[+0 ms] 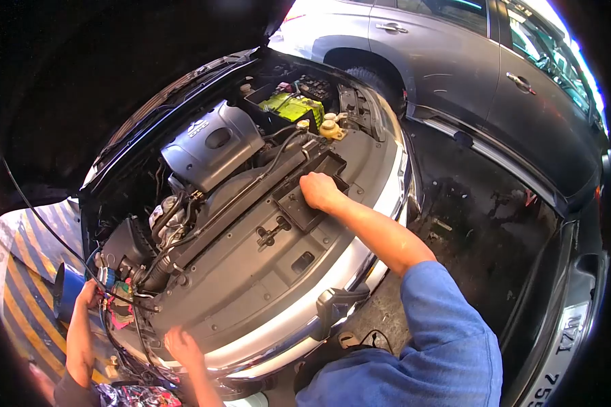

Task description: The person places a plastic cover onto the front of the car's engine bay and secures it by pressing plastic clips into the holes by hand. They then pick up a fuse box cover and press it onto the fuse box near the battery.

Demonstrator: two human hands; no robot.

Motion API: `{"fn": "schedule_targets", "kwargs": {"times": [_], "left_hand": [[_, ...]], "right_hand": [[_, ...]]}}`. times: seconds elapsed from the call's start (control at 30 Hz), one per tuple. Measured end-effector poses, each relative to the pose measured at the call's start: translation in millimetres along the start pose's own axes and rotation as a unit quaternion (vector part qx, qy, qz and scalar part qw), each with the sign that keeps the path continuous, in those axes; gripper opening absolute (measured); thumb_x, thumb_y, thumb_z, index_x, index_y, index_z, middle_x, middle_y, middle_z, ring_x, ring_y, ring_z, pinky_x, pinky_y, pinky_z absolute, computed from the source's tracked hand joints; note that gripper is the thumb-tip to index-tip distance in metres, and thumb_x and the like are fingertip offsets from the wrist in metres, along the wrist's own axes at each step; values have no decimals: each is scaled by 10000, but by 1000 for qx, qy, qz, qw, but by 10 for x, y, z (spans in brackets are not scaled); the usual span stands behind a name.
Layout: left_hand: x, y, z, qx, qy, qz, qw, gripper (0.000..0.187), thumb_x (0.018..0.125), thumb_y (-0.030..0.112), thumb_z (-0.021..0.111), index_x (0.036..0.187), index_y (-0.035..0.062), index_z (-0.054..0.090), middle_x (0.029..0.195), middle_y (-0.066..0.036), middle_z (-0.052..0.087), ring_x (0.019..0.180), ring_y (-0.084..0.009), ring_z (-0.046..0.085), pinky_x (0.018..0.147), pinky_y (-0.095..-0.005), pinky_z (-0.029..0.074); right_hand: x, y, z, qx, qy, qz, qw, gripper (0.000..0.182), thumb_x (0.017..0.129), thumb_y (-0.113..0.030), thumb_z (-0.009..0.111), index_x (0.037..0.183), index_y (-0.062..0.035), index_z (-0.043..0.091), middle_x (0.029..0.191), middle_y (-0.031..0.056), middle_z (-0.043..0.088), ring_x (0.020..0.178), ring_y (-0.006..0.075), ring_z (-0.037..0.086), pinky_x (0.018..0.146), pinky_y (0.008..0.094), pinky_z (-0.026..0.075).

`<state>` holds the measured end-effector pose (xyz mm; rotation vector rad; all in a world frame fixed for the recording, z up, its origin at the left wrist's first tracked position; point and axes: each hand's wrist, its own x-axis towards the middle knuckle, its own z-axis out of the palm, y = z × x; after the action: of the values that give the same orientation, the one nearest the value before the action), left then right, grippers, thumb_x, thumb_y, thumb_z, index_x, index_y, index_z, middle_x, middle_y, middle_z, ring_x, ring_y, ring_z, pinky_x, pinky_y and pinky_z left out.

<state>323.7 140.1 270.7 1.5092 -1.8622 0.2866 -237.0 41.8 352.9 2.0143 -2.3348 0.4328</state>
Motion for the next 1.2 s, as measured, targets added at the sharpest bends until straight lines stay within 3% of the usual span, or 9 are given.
{"fn": "schedule_targets", "kwargs": {"times": [0.27,0.3,0.37,0.53,0.63,0.67,0.73,1.0,1.2], "left_hand": [[63,31,28,-17,-27,18,999,289,846,136,584,1082,11,694,1064,-198,679,1004,-391,599,958,-497,431],[186,221,-24,16,-104,-54,993,352,852,97,571,1170,-7,680,1142,-206,699,1085,-381,636,1007,-485,456],[547,782,28,-239,-152,-146,948,542,875,41,556,1410,-39,534,1409,-232,600,1346,-335,556,1147,-425,409],[1537,2726,-955,-223,-206,264,916,674,837,138,668,1483,59,491,1419,-207,589,1292,-378,577,1112,-450,445],[1553,2960,-982,-310,-127,339,879,620,842,159,681,1429,33,527,1320,-206,640,1219,-370,618,1038,-458,490],[1426,2985,-972,-279,-108,307,903,575,866,171,675,1406,22,542,1310,-204,638,1197,-362,619,1016,-455,491],[1186,2929,-791,-297,-75,221,926,542,881,198,689,1372,10,563,1281,-200,620,1140,-359,612,985,-455,492],[445,2371,-528,-301,22,0,953,458,848,185,756,1243,-1,619,1129,-168,613,1019,-361,646,856,-426,550],[74,1922,-675,-326,57,-109,937,426,834,122,773,1220,6,635,1071,-145,644,933,-336,676,792,-401,559]], "right_hand": [[-10,40,-34,61,12,24,998,186,821,-69,653,966,23,723,992,248,734,964,416,726,847,477,601],[10,54,-10,84,46,29,995,234,812,-84,666,1018,25,687,1005,256,725,972,428,717,865,489,592],[10,30,-135,130,85,62,986,265,780,-112,665,1012,12,634,980,283,706,990,452,688,886,523,565],[-84,-127,-538,232,143,63,960,343,817,-236,681,1063,-2,628,1100,252,691,1075,459,649,907,528,511],[-180,-149,-529,481,140,14,866,213,898,-213,712,974,-44,606,785,32,594,665,150,549,597,305,462],[-309,-265,-630,568,96,-19,817,157,922,-192,699,932,-91,579,741,-37,506,602,60,464,522,243,391],[-586,-542,-709,664,9,-64,745,168,937,-195,682,924,-100,543,687,-39,459,552,64,438,486,232,380],[-1298,-1836,-293,797,-254,-111,537,185,908,-131,701,1012,-42,577,770,82,669,595,145,645,512,261,529],[-1444,-2424,-75,752,-413,-106,502,116,958,-97,664,1019,-20,602,822,105,707,604,136,660,532,237,555]]}}
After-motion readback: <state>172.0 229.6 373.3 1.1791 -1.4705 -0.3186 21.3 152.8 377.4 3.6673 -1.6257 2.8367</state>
